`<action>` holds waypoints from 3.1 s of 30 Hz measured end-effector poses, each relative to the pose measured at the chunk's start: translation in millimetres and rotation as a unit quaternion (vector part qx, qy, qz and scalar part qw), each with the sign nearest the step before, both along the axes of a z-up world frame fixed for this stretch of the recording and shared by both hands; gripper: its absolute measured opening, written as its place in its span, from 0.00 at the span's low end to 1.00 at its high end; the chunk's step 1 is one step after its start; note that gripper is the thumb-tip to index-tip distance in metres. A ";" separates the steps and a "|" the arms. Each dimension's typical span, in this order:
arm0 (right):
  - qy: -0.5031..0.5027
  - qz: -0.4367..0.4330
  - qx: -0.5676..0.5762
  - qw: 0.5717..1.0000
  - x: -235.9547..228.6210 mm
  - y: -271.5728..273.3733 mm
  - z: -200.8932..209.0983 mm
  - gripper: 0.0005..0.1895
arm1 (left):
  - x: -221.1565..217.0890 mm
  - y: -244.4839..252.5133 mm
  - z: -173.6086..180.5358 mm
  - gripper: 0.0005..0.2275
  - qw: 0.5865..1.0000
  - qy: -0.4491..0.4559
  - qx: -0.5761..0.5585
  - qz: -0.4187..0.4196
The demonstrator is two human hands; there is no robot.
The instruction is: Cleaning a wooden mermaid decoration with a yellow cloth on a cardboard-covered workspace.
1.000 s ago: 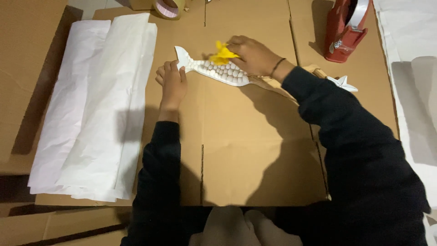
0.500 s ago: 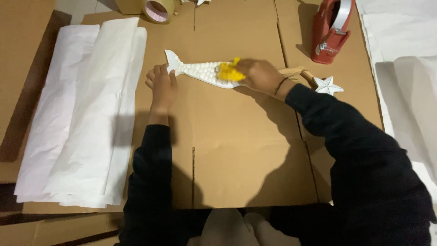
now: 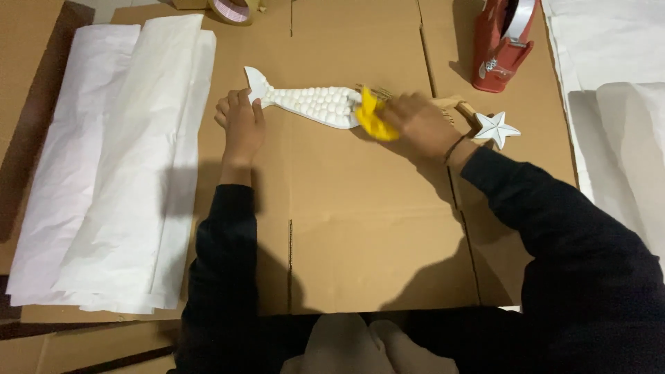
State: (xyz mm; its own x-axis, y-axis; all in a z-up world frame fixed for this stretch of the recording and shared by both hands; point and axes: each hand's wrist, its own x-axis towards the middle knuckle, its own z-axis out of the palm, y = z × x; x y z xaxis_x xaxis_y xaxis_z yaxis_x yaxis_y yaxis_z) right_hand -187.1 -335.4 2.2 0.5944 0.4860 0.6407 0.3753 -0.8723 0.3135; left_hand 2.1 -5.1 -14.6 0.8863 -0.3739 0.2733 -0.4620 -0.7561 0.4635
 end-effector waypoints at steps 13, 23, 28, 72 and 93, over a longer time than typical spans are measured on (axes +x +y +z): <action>0.024 0.106 0.409 0.906 -22.9 12.1 129.5 0.13 | 18.0 -0.7 -30.7 0.15 0.996 -0.083 -0.034 0.004; 0.084 0.059 0.380 0.919 -31.0 -7.3 88.0 0.13 | -70.4 -47.3 64.4 0.21 0.981 -0.095 0.032 -0.164; 0.078 0.046 0.388 0.917 -35.5 -29.9 83.8 0.10 | -66.5 -124.6 25.2 0.32 0.935 -0.063 0.048 -0.346; 0.243 -0.264 -0.199 0.912 -16.5 85.4 13.6 0.29 | -41.4 -177.5 39.7 0.19 0.912 -0.059 -0.088 -0.396; 0.187 -0.351 -0.132 0.908 -17.9 69.9 -13.4 0.09 | -39.3 -175.4 22.1 0.17 0.884 0.008 -0.212 -0.417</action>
State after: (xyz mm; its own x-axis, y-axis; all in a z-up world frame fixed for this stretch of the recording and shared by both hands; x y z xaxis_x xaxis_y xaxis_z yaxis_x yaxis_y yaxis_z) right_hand -204.9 -265.5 -11.2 0.9692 0.0095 0.2462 -0.1216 -0.8506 0.5115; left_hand -37.1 -180.5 7.5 0.3564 -0.7659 0.5351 -0.7677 0.0864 0.6350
